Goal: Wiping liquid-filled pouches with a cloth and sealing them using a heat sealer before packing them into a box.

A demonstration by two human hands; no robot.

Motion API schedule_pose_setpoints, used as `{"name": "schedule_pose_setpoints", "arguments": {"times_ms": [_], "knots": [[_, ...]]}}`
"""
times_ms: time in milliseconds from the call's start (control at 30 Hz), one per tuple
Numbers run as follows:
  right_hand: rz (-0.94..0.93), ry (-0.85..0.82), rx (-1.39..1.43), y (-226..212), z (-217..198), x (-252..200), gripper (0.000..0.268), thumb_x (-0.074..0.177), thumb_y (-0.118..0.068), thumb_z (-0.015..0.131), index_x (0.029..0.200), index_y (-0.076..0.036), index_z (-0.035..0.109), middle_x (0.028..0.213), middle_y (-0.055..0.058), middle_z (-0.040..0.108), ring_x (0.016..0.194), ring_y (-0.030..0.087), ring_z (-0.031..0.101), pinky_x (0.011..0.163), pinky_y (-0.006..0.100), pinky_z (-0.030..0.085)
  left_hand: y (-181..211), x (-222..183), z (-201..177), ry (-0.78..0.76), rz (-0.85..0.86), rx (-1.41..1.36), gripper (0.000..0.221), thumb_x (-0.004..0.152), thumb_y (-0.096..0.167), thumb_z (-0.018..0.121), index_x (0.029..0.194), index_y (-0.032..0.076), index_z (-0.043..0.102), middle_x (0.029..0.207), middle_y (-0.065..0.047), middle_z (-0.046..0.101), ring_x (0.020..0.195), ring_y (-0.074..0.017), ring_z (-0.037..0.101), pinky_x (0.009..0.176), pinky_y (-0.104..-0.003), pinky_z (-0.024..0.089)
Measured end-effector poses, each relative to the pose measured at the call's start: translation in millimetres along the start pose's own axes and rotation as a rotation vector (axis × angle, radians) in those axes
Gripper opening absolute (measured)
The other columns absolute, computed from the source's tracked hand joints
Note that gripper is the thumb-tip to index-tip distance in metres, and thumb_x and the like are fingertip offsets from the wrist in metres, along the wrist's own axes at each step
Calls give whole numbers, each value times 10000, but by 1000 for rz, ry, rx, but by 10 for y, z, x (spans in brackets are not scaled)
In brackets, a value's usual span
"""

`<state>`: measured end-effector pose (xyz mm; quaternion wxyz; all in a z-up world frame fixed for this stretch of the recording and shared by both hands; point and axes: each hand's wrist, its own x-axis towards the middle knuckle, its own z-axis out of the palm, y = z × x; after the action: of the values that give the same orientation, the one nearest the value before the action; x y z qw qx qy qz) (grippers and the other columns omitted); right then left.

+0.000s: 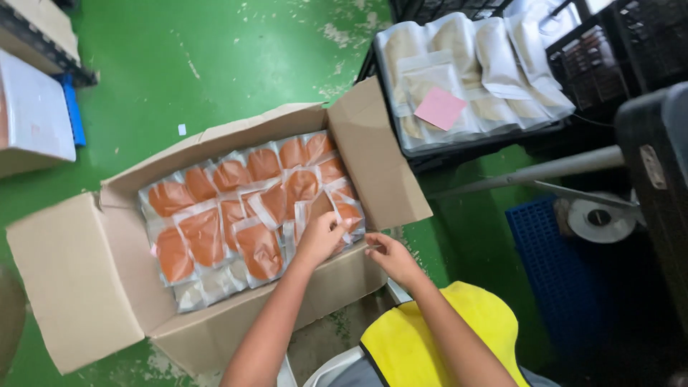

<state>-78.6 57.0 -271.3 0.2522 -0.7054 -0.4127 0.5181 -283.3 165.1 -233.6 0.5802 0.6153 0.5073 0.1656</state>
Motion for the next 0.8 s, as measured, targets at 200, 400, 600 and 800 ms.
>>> {"name": "schedule_pose_setpoints", "arguments": {"times_ms": [200, 400, 600, 800], "knots": [[-235, 77, -5, -317, -386, -422, 438, 880, -33, 686, 1316, 0, 665, 1238, 244, 709, 1204, 366, 654, 1015, 442, 527, 613, -216, 139, -300, 118, -203, 372, 1003, 338, 639, 800, 27, 660, 617, -155, 700, 577, -207, 708, 582, -300, 581], [-251, 240, 58, -101, -885, -1040, 470, 877, -118, 737, 1342, -119, 674, 1234, 109, 730, 1192, 243, 671, 1014, 379, 529, 1279, -488, 586, -554, 425, -125, 381, 1050, 366, 580, 841, 57, 658, 597, -126, 682, 600, -223, 708, 588, -346, 590], [-155, 436, 105, 100, -1347, -2088, 446, 908, -173, 744, 1349, -148, 677, 1262, 64, 721, 1148, 205, 690, 1040, 394, 515, 1823, -830, 1066, -803, 715, -65, 273, 1042, 254, 597, 859, 53, 617, 676, -157, 627, 660, -207, 580, 636, -406, 547], [-94, 611, 187, 488, -1468, -3117, 454, 908, -143, 737, 1355, -107, 663, 1286, 140, 700, 1160, 286, 701, 1036, 437, 518, 2357, -1358, 1580, -1010, 685, -143, 289, 1082, 238, 505, 905, 82, 671, 739, 0, 643, 750, -90, 513, 725, -340, 558]]}}
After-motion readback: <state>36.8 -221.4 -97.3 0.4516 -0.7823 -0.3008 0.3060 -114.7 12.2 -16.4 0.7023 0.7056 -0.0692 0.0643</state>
